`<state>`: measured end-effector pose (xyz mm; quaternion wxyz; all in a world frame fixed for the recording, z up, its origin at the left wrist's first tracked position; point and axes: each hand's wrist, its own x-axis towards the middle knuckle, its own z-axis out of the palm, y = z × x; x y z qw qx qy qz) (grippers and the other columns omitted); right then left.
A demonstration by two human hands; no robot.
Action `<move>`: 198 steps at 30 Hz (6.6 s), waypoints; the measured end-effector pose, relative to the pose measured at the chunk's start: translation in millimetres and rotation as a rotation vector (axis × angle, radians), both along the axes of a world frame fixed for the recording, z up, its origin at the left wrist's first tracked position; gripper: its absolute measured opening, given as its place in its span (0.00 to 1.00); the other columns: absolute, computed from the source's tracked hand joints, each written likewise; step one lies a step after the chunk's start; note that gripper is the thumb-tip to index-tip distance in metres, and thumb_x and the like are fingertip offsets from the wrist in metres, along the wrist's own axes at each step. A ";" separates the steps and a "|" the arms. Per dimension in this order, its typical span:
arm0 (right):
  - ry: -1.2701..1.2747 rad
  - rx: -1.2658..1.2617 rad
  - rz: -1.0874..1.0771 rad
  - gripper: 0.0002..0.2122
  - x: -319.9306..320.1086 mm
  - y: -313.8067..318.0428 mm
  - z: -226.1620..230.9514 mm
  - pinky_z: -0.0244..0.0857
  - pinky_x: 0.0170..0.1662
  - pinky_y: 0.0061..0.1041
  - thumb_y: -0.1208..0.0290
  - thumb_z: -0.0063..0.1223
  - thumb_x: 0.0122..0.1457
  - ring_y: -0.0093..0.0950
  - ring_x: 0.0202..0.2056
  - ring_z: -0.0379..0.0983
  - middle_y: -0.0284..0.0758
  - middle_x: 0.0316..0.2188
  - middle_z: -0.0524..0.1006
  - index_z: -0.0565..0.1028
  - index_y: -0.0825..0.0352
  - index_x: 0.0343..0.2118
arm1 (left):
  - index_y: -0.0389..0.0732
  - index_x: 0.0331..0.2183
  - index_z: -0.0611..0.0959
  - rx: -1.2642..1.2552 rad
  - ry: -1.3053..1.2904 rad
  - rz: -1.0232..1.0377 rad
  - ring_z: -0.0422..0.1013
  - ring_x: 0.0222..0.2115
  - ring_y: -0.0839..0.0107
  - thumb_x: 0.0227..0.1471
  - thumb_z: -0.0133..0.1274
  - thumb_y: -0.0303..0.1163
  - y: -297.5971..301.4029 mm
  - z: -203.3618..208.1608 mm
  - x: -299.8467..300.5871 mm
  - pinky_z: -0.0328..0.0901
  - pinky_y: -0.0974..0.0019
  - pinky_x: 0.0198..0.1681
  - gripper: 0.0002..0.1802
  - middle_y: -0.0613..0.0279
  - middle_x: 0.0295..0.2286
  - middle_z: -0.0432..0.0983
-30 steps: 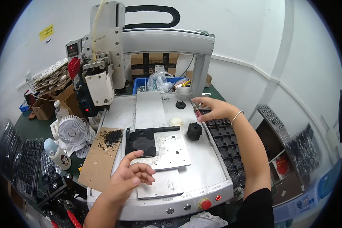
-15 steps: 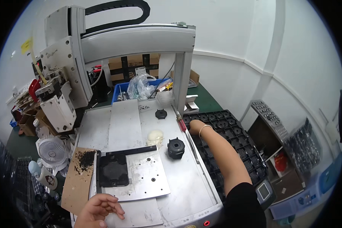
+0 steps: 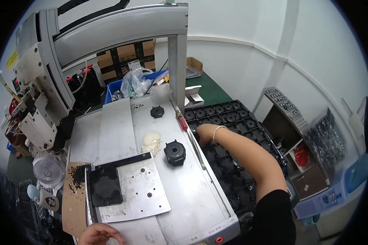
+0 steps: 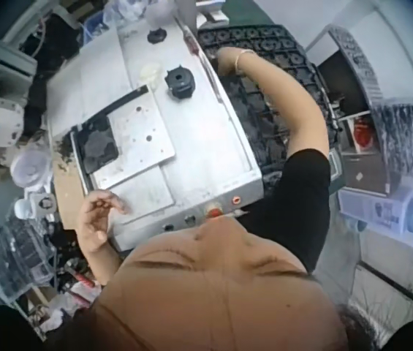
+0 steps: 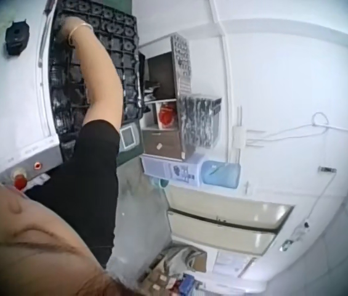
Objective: Assembling and testing electronic cooling fan components at an industrial workstation.
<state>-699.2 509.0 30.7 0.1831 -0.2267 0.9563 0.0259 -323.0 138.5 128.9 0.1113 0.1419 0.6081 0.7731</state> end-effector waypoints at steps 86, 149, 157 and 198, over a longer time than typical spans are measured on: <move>0.504 -0.911 0.710 0.36 335.4 -193.7 109.7 0.57 0.51 0.38 0.56 0.62 0.39 0.45 0.53 0.60 0.52 0.49 0.66 0.68 0.77 0.48 | 0.38 0.62 0.51 0.544 -0.101 0.053 0.56 0.59 0.57 0.48 0.57 0.43 26.3 -26.1 10.5 0.62 0.46 0.55 0.47 0.50 0.60 0.52; 0.489 -0.694 -0.901 0.33 269.9 9.8 125.6 0.49 0.61 0.41 0.55 0.52 0.54 0.47 0.62 0.49 0.55 0.59 0.54 0.60 0.75 0.56 | 0.37 0.47 0.71 0.837 -0.247 -0.109 0.64 0.50 0.50 0.53 0.51 0.33 1.1 -29.1 -13.0 0.71 0.53 0.43 0.20 0.43 0.49 0.65; 0.207 -0.920 0.548 0.34 331.2 -209.4 178.4 0.60 0.55 0.31 0.62 0.66 0.47 0.38 0.51 0.66 0.45 0.49 0.69 0.65 0.71 0.55 | 0.39 0.49 0.70 0.635 -0.107 -0.060 0.72 0.44 0.58 0.58 0.49 0.37 -26.4 -11.8 -8.3 0.73 0.58 0.43 0.20 0.47 0.45 0.71; -0.575 -1.500 0.119 0.18 321.1 -243.8 118.7 0.67 0.44 0.19 0.72 0.60 0.54 0.18 0.40 0.71 0.31 0.40 0.73 0.69 0.72 0.47 | 0.36 0.44 0.67 -0.182 0.807 0.824 0.65 0.47 0.61 0.60 0.45 0.46 -7.4 -31.3 -0.1 0.60 0.59 0.52 0.22 0.48 0.46 0.65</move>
